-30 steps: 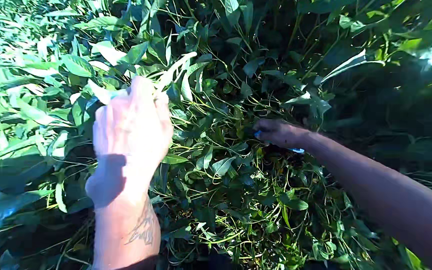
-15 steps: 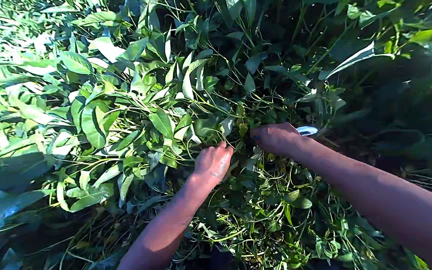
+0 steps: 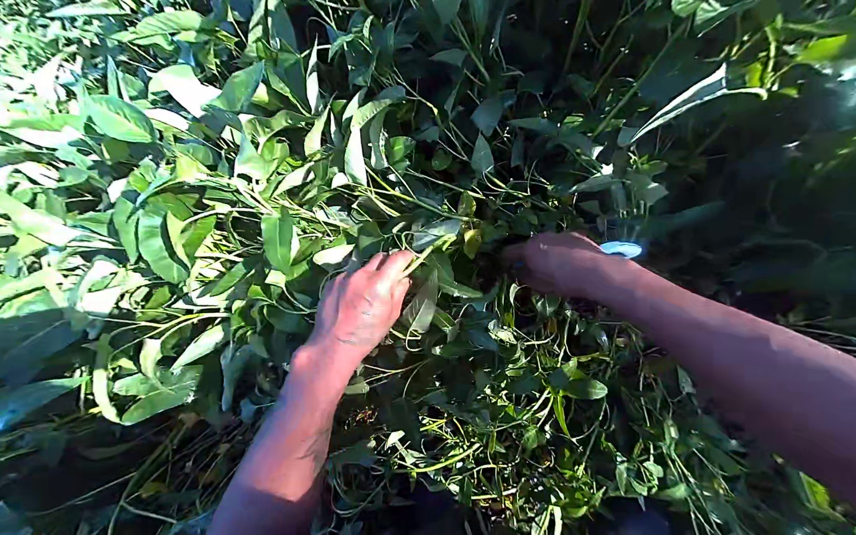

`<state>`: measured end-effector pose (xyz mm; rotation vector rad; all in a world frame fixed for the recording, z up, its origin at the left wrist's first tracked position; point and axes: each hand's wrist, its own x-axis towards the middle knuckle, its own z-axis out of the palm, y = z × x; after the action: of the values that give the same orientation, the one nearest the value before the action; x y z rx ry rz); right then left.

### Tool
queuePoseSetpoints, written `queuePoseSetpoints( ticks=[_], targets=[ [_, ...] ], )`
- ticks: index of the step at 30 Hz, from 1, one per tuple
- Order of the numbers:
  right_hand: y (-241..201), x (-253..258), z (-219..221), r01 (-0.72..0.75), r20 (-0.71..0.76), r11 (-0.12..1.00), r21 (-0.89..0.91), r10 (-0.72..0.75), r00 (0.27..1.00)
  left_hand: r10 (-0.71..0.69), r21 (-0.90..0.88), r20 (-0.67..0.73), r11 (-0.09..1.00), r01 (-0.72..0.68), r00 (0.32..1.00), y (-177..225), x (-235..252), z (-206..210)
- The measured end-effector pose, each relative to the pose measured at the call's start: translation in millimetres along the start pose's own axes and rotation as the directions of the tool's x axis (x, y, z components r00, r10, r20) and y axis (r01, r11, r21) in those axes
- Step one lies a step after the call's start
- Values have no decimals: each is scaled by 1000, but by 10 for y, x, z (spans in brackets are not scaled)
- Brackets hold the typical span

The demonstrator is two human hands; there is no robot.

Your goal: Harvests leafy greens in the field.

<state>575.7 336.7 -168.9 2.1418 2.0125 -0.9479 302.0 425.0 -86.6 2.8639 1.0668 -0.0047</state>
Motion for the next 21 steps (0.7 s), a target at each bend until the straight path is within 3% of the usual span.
queuePoseSetpoints(
  ticks=[4,8,12,14,18,21],
  targets=[
    [123,-81,-35,69,39,963,260,-82,996,-43,43,-250,998,55,967,-187,-24,-353],
    [271,-133,114,-52,229,945,323,-24,973,-185,75,-433,968,240,882,-486,-121,-869],
    [514,-171,175,-85,271,949,303,0,963,-385,50,-591,860,509,709,-1013,-583,-1269],
    [538,-150,147,-54,198,915,399,-29,980,-359,52,-670,851,523,650,-1168,-649,-1251],
    [329,3,7,2,19,834,552,-15,1000,-249,31,-566,946,322,786,-714,-190,-1175],
    [251,133,-106,0,-49,775,632,39,998,-261,16,-483,952,306,836,-359,145,-1006]
  ],
)
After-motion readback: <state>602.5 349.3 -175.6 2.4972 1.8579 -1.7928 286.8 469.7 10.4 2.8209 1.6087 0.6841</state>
